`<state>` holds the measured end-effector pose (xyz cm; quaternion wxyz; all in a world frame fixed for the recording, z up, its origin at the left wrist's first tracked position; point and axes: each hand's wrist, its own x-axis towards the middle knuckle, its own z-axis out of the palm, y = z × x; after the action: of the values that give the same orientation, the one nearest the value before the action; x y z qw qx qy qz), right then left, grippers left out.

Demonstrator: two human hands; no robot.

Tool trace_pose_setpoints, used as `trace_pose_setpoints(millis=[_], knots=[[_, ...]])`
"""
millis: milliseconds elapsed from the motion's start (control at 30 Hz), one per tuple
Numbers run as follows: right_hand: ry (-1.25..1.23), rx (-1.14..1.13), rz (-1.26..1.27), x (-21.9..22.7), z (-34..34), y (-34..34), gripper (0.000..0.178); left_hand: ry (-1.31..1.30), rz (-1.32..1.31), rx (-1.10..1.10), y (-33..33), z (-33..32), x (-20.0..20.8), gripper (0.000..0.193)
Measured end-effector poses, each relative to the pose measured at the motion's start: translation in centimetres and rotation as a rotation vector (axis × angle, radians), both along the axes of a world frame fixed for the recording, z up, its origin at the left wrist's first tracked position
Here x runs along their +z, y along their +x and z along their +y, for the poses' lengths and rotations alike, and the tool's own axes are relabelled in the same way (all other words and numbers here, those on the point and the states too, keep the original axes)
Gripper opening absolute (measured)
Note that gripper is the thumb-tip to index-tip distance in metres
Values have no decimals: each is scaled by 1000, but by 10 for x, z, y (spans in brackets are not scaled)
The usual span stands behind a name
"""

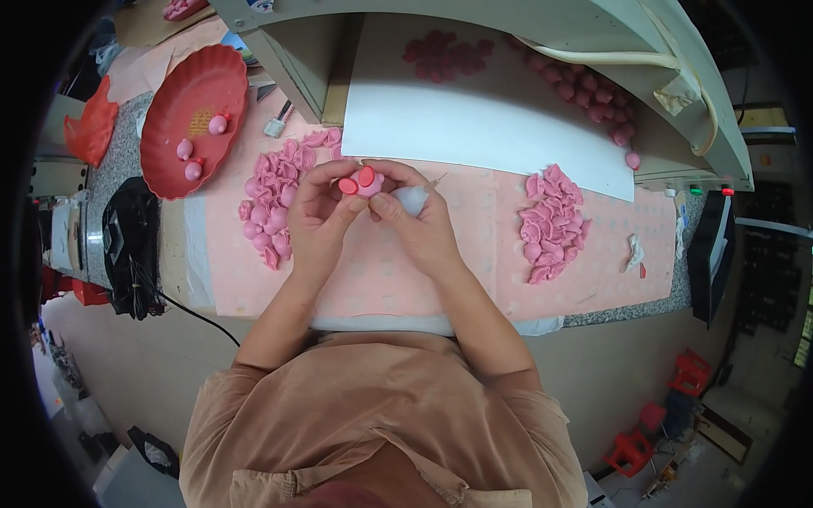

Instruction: Gluing small decorative pieces onto round components for toy assembly.

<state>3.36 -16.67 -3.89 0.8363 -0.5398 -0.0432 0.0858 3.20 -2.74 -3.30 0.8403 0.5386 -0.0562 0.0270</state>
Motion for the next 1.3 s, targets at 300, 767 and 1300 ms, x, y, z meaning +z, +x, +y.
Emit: trace_pose_setpoints(millis=[300,767,1300], knots=[[83,-101,-39,-5,11,-9,39,143,-126,91,-4,-3,-8,27],[118,-104,-61,-5,13,-11,37,159,-115,94,-6,-3,-8,26],[228,-62,-26,-8,19,-15,38,179,-120,120,-5,-3,-9,29]])
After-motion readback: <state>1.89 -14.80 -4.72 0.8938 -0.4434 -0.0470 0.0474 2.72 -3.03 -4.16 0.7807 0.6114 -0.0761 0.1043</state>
